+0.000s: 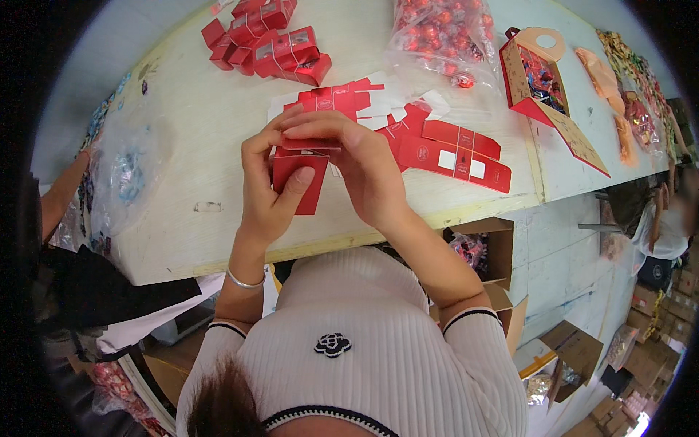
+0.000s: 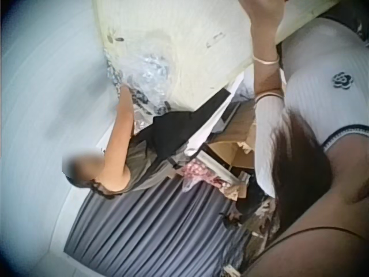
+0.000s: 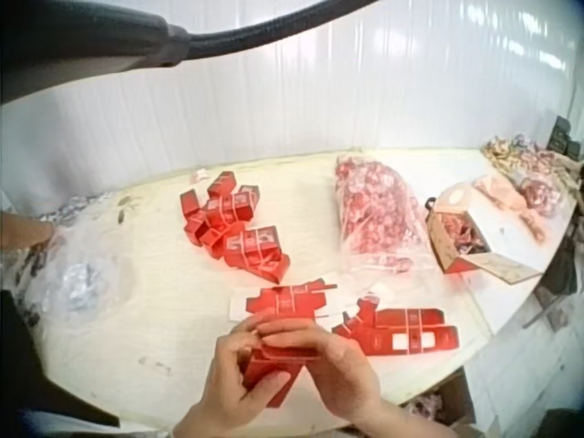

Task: The person folds flat red cardboard pieces into small boxes, places a red-wrapped candy inside each, and closes the flaps. The finished boxes are stacked on the table. The person repeats this process continuously.

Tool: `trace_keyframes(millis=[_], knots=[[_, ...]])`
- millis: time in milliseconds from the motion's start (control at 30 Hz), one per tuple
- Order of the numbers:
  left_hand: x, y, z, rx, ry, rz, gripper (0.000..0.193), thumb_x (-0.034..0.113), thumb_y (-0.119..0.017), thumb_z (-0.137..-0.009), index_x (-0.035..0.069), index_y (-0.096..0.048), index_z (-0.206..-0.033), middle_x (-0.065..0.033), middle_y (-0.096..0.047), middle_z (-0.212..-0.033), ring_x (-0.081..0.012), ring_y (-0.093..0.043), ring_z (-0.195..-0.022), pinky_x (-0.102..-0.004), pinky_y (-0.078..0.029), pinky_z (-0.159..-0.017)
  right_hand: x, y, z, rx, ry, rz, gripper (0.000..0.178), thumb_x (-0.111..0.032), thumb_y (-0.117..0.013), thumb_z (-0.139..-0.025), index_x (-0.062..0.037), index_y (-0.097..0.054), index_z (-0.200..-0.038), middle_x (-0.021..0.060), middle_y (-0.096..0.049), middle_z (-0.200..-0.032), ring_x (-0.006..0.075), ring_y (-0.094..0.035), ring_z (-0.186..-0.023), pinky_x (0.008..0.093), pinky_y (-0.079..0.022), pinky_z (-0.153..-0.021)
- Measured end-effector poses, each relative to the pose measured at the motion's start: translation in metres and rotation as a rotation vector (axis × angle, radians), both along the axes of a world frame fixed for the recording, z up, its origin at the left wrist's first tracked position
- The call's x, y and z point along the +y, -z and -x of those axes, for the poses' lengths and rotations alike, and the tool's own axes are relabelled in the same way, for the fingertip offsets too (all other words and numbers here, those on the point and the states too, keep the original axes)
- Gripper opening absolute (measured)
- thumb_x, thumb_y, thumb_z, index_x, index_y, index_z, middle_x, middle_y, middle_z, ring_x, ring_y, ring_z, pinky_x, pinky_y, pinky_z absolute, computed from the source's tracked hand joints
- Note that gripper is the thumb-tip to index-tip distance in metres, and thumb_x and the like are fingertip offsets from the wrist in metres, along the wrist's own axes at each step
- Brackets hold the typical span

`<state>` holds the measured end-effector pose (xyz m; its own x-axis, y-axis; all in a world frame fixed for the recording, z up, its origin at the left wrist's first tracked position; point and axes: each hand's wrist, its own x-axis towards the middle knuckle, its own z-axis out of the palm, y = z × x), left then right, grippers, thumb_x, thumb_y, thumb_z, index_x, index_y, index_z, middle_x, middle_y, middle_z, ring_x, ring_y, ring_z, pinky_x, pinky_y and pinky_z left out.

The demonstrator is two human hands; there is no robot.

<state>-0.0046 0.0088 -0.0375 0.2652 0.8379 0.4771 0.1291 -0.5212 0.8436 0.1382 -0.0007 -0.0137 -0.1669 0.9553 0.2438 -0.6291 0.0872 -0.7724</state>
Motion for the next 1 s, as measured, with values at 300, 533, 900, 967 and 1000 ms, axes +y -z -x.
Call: trace_keyframes(millis=[300,533,900,967,1000], knots=[[-0.009,-0.012,-0.006,-0.013,0.000,0.026,0.068,0.019,-0.068,-0.076,0.005,-0.027,-0.129,-0.0153,-0.053,-0.110,-0.0235,-0.058,-0.086,-0.0299,-0.047,-0.070,0.001,-0.014,-0.006,-0.396,0.187,-0.019,0.021,-0.003,-0.054,-0.084,0.0021,-0.059,-0.103,0.0077,-0.064,-0.088,0.0135,-0.061,-0.079,0.0251,-0.049,-0.070],[-0.007,-0.025,-0.004,-0.039,0.069,0.150,0.057,0.017,-0.065,-0.079,0.005,-0.036,-0.126,-0.0111,-0.053,-0.107,-0.0182,-0.054,-0.087,-0.0279,-0.046,-0.071,0.002,-0.008,-0.009,-0.491,0.262,-0.205,0.020,-0.002,-0.054,-0.083,0.0028,-0.060,-0.101,0.0091,-0.063,-0.092,0.0125,-0.059,-0.081,0.0244,-0.048,-0.071],[-0.007,-0.027,-0.004,0.013,0.043,0.101,0.059,0.016,-0.064,-0.079,0.005,-0.034,-0.128,-0.0117,-0.053,-0.110,-0.0209,-0.054,-0.095,-0.0295,-0.045,-0.079,0.004,-0.011,-0.011,-0.636,0.219,-0.340,0.020,-0.006,-0.051,-0.085,0.0042,-0.058,-0.101,0.0148,-0.060,-0.099,0.0223,-0.059,-0.091,0.0302,-0.047,-0.078],[-0.006,-0.026,-0.007,-0.133,0.026,0.159,0.058,0.017,-0.063,-0.080,0.005,-0.033,-0.129,-0.0111,-0.053,-0.111,-0.0205,-0.054,-0.098,-0.0288,-0.044,-0.082,-0.001,-0.011,-0.004,-0.691,0.242,-0.381,0.024,-0.008,-0.048,-0.087,0.0052,-0.055,-0.105,0.0170,-0.057,-0.105,0.0272,-0.054,-0.099,0.0340,-0.043,-0.084],[-0.005,-0.025,-0.008,-0.206,0.021,0.187,0.058,0.017,-0.063,-0.081,0.005,-0.033,-0.129,-0.0108,-0.053,-0.112,-0.0204,-0.053,-0.099,-0.0285,-0.043,-0.083,-0.003,-0.010,-0.003,-0.720,0.257,-0.402,0.026,-0.009,-0.046,-0.088,0.0058,-0.053,-0.107,0.0181,-0.055,-0.108,0.0296,-0.052,-0.103,0.0360,-0.041,-0.087]])
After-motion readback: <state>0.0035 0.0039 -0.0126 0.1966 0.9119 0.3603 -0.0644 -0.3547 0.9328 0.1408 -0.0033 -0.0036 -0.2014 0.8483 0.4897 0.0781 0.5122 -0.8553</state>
